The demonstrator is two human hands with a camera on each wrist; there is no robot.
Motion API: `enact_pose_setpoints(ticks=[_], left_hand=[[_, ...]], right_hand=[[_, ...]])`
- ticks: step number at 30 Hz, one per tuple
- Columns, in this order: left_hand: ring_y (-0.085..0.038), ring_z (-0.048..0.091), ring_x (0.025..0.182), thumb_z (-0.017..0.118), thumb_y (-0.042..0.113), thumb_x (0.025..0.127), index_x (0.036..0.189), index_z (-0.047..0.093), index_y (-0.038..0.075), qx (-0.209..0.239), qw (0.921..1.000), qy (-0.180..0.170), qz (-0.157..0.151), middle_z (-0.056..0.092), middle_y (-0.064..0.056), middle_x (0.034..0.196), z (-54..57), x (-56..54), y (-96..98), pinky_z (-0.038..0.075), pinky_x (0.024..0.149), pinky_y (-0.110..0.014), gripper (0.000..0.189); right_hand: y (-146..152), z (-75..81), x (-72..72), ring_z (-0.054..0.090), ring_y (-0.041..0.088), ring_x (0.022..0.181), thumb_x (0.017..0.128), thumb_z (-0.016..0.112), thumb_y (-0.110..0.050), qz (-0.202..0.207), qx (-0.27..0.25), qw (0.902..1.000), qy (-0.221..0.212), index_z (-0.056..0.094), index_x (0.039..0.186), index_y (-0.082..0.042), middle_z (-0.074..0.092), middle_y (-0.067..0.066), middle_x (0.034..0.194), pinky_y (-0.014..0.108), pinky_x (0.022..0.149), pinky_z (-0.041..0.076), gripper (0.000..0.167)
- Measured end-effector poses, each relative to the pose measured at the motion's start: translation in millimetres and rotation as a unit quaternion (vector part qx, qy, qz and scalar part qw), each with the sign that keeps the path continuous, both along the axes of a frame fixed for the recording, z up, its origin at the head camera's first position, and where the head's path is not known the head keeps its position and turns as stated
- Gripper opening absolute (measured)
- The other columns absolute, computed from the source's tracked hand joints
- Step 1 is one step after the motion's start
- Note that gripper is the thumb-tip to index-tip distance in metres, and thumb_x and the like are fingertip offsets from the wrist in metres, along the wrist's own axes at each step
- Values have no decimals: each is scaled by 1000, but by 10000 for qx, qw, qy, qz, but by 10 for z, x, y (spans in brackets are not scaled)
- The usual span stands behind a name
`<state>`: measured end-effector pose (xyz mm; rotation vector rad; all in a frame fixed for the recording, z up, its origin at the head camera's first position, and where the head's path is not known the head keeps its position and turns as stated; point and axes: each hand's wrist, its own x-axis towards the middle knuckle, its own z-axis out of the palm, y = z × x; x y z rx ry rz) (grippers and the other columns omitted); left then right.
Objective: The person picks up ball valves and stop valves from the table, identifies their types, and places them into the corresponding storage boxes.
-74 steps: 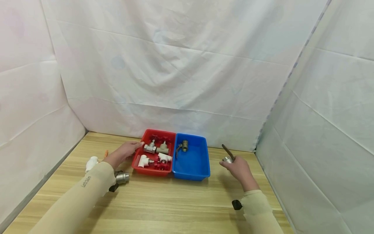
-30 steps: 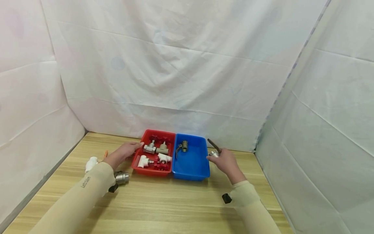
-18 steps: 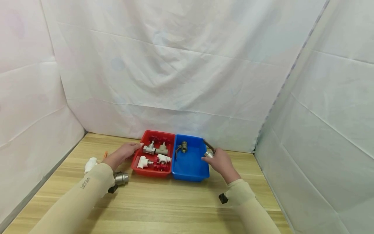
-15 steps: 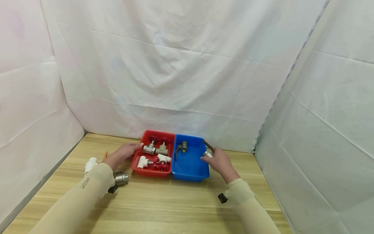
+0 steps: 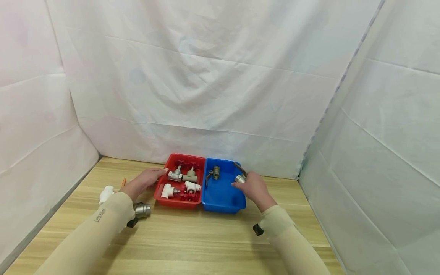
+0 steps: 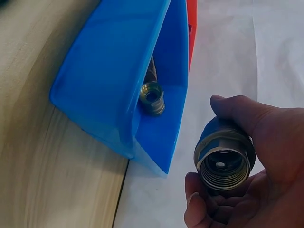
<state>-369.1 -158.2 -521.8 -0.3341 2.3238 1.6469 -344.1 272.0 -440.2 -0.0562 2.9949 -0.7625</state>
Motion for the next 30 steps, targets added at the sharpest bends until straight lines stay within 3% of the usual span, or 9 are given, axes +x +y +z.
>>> enact_pose_setpoints(ticks=[7,14,22,30], left_hand=[[-30,65,126,54,48,117,162,54,3,16,10000,66,13,62,-20,150,22,37,1,60,98,-42,64],[-29,67,125,54,49,117,163,53,6,66,9999,-56,73,63,-19,151,4,12,-5,63,96,-41,63],[-31,68,123,54,46,117,162,53,2,114,9999,39,29,64,-21,148,10,8,-8,64,94,-43,64],[-30,65,126,54,47,117,162,53,1,83,9999,92,-41,63,-19,148,17,28,-14,59,102,-44,64]], right_hand=[[-57,36,-25,65,29,81,94,88,-49,6,39,10000,-57,62,122,5,69,17,102,36,64,57,66],[-99,36,-71,65,29,80,94,88,-49,58,20,10000,-79,63,117,4,68,16,98,37,64,58,63],[-152,52,-140,66,30,82,95,87,-51,88,116,9999,-36,63,122,7,69,19,102,37,66,59,68],[-216,56,-195,65,29,79,95,87,-50,96,197,9998,-19,64,117,5,69,16,98,38,64,56,63]])
